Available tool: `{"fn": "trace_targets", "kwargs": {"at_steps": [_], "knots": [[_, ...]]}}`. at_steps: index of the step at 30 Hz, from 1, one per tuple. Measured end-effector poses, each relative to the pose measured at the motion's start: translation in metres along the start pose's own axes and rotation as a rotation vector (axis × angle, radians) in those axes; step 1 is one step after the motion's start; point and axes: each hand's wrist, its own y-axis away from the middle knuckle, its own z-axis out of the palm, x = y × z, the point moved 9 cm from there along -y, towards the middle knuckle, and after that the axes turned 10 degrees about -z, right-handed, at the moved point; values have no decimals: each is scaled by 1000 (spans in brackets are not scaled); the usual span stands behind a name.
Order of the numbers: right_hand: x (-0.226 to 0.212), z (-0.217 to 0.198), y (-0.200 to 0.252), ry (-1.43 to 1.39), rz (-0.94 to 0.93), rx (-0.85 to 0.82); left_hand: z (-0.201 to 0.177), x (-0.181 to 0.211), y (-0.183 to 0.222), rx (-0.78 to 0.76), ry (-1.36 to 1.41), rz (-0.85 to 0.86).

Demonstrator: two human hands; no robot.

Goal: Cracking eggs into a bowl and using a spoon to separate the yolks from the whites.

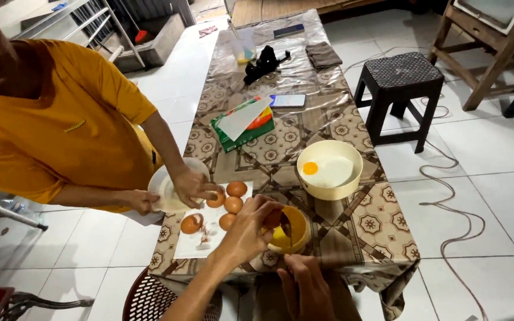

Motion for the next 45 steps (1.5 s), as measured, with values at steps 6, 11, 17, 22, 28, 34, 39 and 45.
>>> {"fn": "trace_targets", "kwargs": {"at_steps": [6, 11, 17, 22, 28, 34, 39, 45], "knots": [[-11, -5, -4, 9, 3, 76, -2, 4, -2, -52, -75, -22], [-2, 5, 10, 16, 15, 36, -3, 8, -3, -86, -187, -33], [-5, 6, 8, 44, 8, 28, -2, 8, -5, -130, -229, -36], [-6, 7, 10, 43, -22, 63, -4, 10, -8, -157, -278, -59], [-11, -3, 4, -17, 46, 114, -6, 19, -9, -213, -334, -88], [-7, -3, 6, -24, 34, 120, -1, 13, -11, -243, -361, -122], [-6, -4, 5, -28, 23, 109, -1, 17, -13, -212, -342, -36], [-2, -5, 5, -21, -2, 73, -11, 26, -10, -170, -280, 4]]}}
